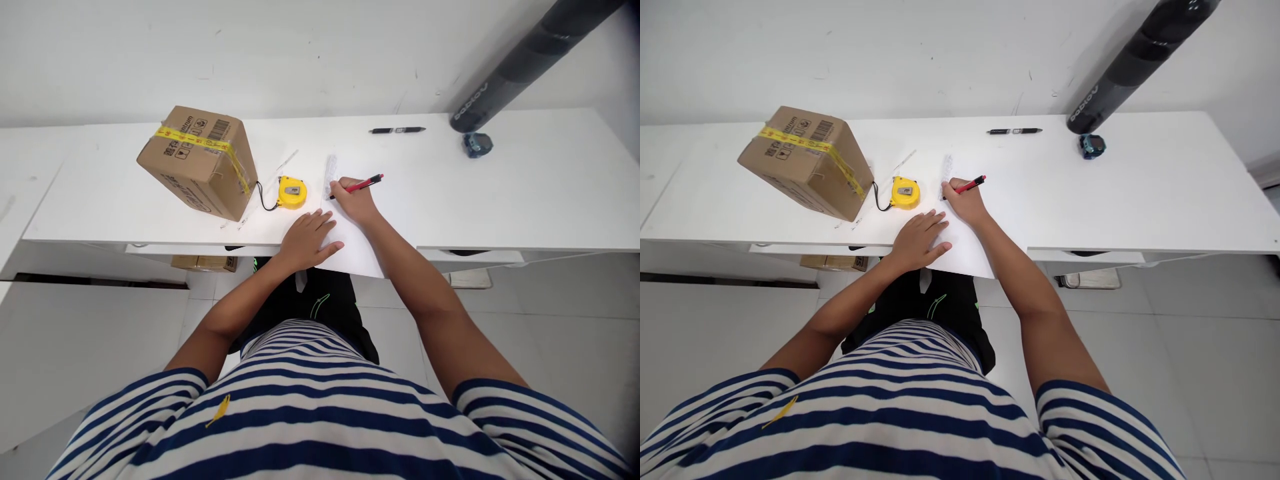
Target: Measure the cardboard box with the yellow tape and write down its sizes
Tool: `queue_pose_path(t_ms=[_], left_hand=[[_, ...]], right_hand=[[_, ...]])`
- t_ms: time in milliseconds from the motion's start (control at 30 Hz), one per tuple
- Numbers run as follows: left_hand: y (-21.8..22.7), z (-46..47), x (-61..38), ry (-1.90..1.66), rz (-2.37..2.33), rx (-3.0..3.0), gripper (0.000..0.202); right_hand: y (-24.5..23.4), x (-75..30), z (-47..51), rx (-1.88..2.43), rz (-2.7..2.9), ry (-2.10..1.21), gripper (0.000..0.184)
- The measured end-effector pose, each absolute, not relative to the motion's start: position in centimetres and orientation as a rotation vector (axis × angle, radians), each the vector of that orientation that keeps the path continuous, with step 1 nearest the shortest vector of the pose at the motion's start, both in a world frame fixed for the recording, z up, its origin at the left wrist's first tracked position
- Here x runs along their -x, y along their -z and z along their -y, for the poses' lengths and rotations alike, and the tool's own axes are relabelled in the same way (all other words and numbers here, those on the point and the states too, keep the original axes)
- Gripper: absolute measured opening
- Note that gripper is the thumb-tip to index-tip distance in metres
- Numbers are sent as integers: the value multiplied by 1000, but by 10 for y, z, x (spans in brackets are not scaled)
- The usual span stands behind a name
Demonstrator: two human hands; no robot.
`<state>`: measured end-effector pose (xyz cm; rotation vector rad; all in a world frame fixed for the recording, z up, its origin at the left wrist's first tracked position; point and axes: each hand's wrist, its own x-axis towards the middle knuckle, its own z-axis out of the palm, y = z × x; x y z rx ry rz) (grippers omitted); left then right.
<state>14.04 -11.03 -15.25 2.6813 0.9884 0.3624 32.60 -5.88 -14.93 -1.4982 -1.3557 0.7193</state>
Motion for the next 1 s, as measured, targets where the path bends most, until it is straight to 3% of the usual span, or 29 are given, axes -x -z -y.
queue_pose_path(t_ms=[467, 1000], left_hand=[[152, 110, -141, -368, -989, -2678, 65], [157, 110, -140, -424, -979, -2691, 63]], right_hand=[[151, -327, 59, 1521, 1340, -684, 52], [146, -326, 62, 1534, 1284, -679, 41]])
